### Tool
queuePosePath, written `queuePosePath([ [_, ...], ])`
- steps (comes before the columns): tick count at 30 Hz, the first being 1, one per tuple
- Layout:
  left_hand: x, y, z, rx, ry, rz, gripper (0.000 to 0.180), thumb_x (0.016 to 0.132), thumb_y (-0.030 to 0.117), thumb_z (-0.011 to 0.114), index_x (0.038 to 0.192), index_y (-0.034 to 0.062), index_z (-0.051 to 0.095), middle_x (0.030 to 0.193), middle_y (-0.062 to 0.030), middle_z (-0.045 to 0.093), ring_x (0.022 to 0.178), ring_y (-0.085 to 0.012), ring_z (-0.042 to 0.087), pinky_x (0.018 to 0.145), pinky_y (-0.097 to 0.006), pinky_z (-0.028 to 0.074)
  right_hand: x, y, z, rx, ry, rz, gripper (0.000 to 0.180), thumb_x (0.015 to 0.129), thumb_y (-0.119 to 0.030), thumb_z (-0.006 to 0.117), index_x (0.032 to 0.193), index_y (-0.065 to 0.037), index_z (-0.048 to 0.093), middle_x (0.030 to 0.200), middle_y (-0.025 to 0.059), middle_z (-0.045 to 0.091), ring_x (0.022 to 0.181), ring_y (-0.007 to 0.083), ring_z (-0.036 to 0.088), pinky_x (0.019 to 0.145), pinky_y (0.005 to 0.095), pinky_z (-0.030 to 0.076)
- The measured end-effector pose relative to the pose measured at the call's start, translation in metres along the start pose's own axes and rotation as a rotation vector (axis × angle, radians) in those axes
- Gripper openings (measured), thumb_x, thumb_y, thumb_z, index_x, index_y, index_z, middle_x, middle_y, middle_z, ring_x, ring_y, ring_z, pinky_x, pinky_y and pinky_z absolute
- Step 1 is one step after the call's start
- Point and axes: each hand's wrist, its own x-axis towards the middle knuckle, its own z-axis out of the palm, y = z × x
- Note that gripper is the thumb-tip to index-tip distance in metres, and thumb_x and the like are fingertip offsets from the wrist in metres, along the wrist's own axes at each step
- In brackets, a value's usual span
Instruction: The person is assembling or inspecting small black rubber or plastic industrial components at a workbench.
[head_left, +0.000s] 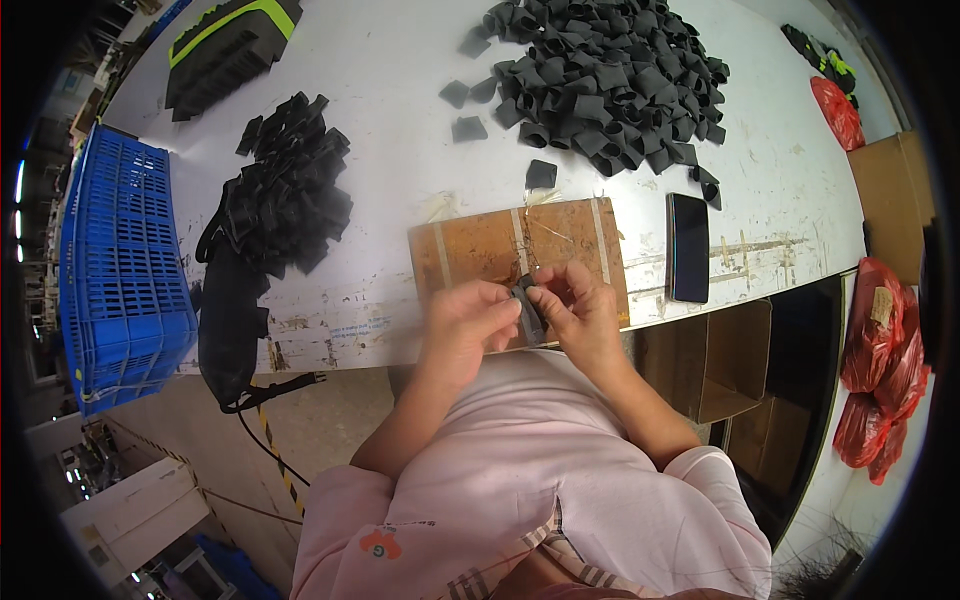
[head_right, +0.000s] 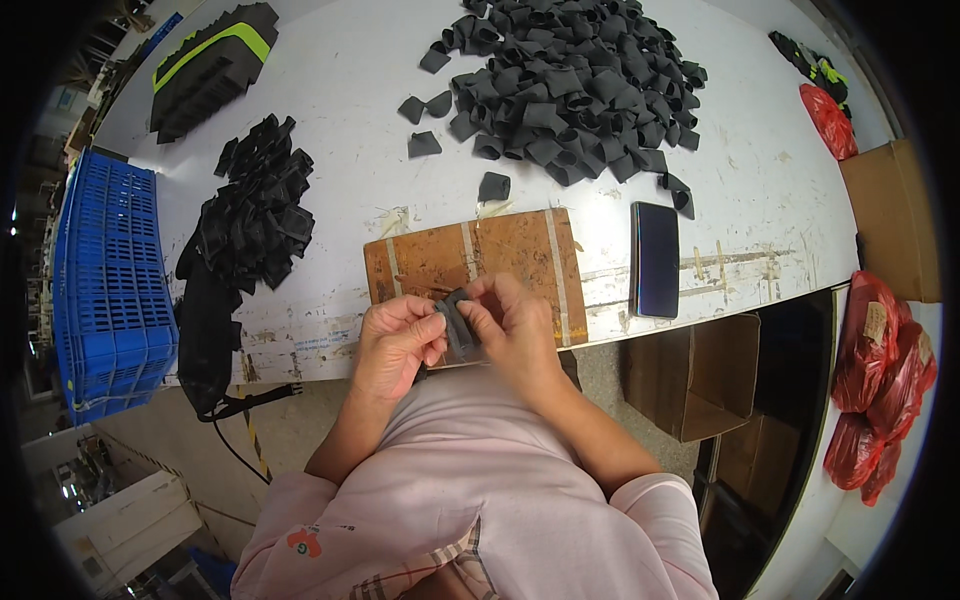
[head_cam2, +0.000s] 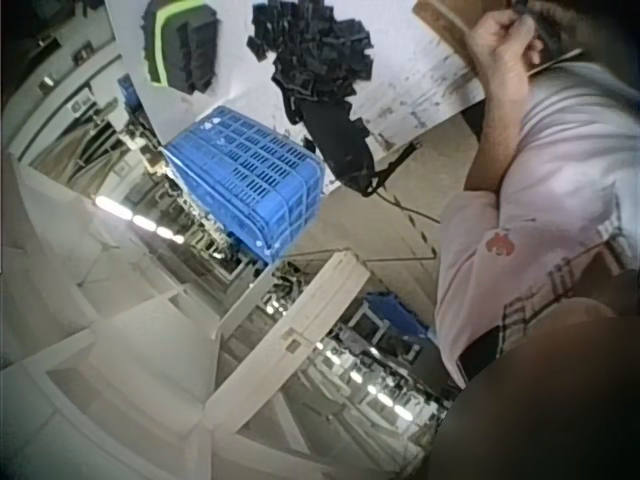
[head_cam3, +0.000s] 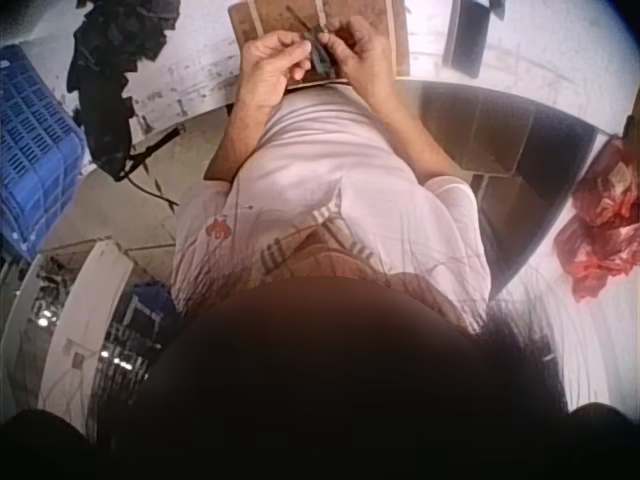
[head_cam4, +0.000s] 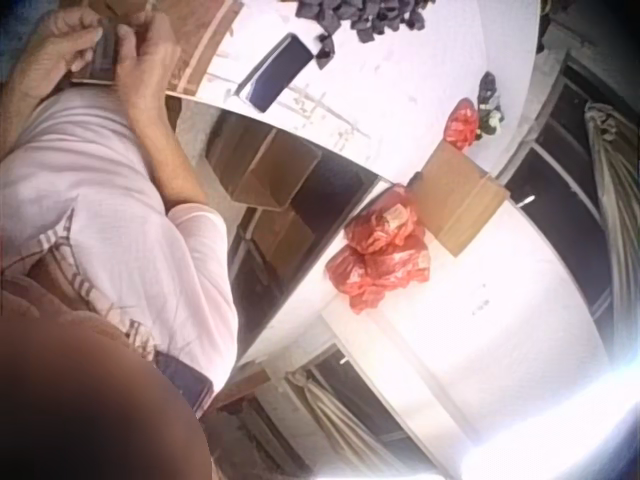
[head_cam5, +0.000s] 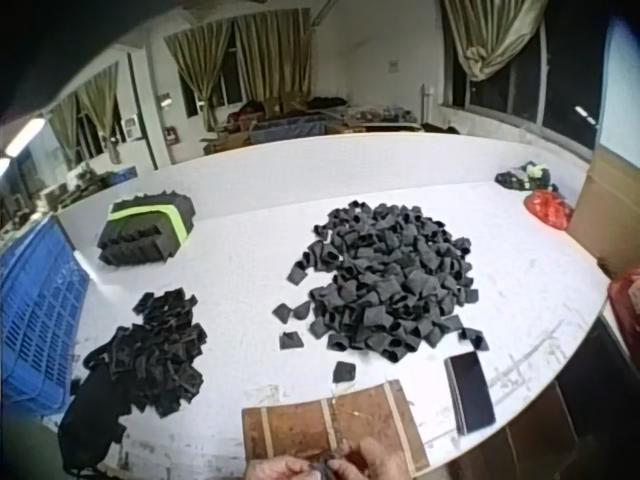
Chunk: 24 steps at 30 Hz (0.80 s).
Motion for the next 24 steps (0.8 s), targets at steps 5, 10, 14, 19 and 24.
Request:
queuePosePath([
  [5, -0.003, 0.004, 0.007, 0.015, 0.037, 0.027, 0.01, 0.077, 0.004, 0.062, 0.084, -0.0026, 0.059, 0.068, -0.0069, 0.059, 0.057, -0.0121, 0.056, 0.044, -0.02, 0.042, -0.007, -0.025, -0.005, -0.276, 0.183, -0.483, 0.017, 0.07, -0.006, 0.068, 0.08, 0.0, 0.057, 0.073, 0.0114, 0.053, 0.059, 0.0214, 0.052, 0.051, 0.0294, 0.043],
  [10, -0.009, 0.003, 0.022, 0.312, 0.08, 0.358, 0.004, 0.079, -0.003, 0.058, 0.082, -0.0051, 0.058, 0.068, -0.0074, 0.059, 0.056, -0.0084, 0.055, 0.044, -0.019, 0.044, -0.01, -0.025, -0.001, -0.186, 0.091, -0.441, 0.019, 0.066, -0.006, 0.068, 0.08, 0.001, 0.059, 0.074, 0.0109, 0.053, 0.066, 0.0253, 0.053, 0.052, 0.0322, 0.043],
  [14, -0.007, -0.008, 0.023, 0.747, 0.147, 0.658, 0.004, 0.078, -0.007, 0.056, 0.082, -0.0048, 0.058, 0.069, -0.0069, 0.059, 0.055, -0.007, 0.055, 0.044, -0.019, 0.044, -0.006, -0.027, 0.0, -0.362, 0.153, -0.566, 0.016, 0.066, -0.004, 0.067, 0.079, 0.001, 0.059, 0.071, 0.011, 0.051, 0.062, 0.0258, 0.052, 0.05, 0.0331, 0.043],
  [19, -0.007, 0.004, 0.033, 0.246, 0.222, 0.461, 0.01, 0.078, -0.009, 0.052, 0.087, -0.0036, 0.053, 0.07, -0.0071, 0.057, 0.044, -0.0028, 0.043, 0.037, -0.018, 0.033, -0.002, -0.023, 0.004, -0.442, 0.283, -0.526, 0.01, 0.067, 0.004, 0.062, 0.076, 0.0, 0.059, 0.068, 0.0096, 0.051, 0.058, 0.0202, 0.051, 0.046, 0.0305, 0.041],
  [24, -0.018, 0.024, 0.027, -0.349, -0.12, 0.04, 0.011, 0.078, -0.005, 0.05, 0.089, -0.0024, 0.049, 0.068, -0.0038, 0.05, 0.041, -0.0022, 0.033, 0.037, -0.017, 0.025, -0.002, -0.019, -0.005, 0.315, -0.002, -0.178, 0.007, 0.074, -0.004, 0.063, 0.078, 0.001, 0.06, 0.068, 0.0003, 0.054, 0.055, 0.0055, 0.044, 0.047, 0.0203, 0.034],
])
